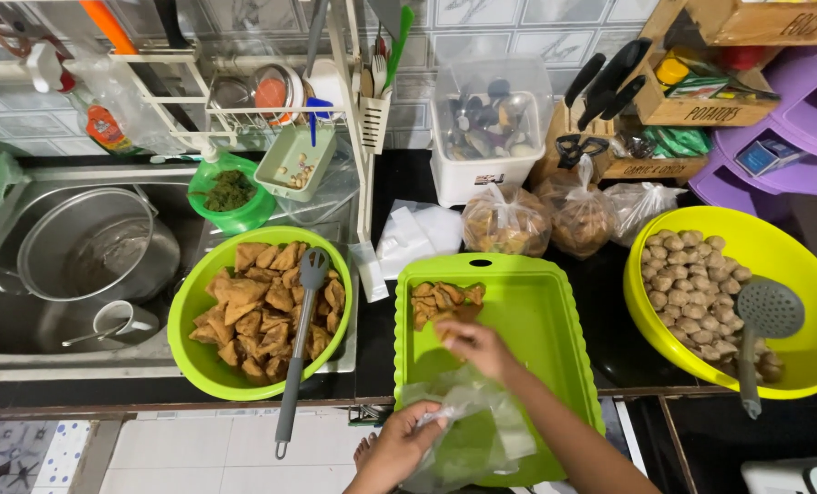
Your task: Bagging fried tofu puffs from a large bowl into individual plastic bags.
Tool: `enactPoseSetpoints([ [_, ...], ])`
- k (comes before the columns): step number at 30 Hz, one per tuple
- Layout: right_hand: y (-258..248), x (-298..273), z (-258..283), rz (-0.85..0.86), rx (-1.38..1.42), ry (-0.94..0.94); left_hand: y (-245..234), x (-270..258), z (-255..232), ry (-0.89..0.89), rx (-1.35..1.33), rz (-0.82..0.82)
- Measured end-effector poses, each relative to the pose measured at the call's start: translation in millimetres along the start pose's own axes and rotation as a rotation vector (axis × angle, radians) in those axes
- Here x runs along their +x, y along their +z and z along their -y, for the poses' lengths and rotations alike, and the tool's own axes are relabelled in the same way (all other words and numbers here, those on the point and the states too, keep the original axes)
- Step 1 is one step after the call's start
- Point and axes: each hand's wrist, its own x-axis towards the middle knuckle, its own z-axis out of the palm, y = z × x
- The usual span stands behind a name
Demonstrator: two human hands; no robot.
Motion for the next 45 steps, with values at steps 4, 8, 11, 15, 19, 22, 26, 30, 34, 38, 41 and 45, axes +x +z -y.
enactPoseSetpoints([
  [4, -42.7, -27.7, 71.3, -0.045, 0.563, 0.344, -2.9, 9.8, 6.7, 0.019, -0.003, -0.047],
  [8, -68.5, -50.7, 20.3, 0.566, 0.990, -0.134, -4.4, 16.5, 9.4, 0.012, -0.105, -0.087],
  [11, -69.4, -71.0, 40.0, 0.851, 0.668, -0.163, -4.3, 18.5, 5.6, 0.017, -0.140, -0.132],
  [15, -50.6, -85.7, 77.9, 0.919, 0.093, 0.159, -0.1, 27.4, 14.8, 0.039, -0.409, -0.154],
  [19, -29.0, -93.6, 109.9, 0.615, -0.129, 0.377, -0.3, 22.2, 1.2, 0.036, -0.450, -0.078],
  [22, -33.4, -90.3, 114.8, 0.604, -0.319, 0.388, -2.8, 26.8, 7.6, 0.060, -0.430, -0.093],
  [26, -48.9, -63.4, 92.0, 0.206, -0.150, 0.306, -6.5, 24.8, 4.1, -0.001, -0.422, -0.202],
  [30, -42.1, -8.4, 27.4, -0.116, -0.284, 0.198, -3.6, 20.3, 2.0, -0.013, -0.463, -0.203],
  [34, -20.6, 41.8, -68.1, -0.069, -0.507, 0.036, -3.4, 23.4, 6.3, -0.047, -0.479, -0.189],
  [38, -9.8, 57.6, -103.2, -0.029, -0.687, -0.033, -3.9, 24.6, 8.6, -0.066, -0.476, -0.187],
  [41, -14.5, 42.5, -86.3, -0.105, -0.651, -0.025, -5.4, 24.4, 14.4, -0.077, -0.474, -0.173],
  [45, -40.3, 13.1, -11.1, -0.159, -0.127, 0.391, -5.5, 26.2, 12.7, -0.107, -0.493, -0.205],
])
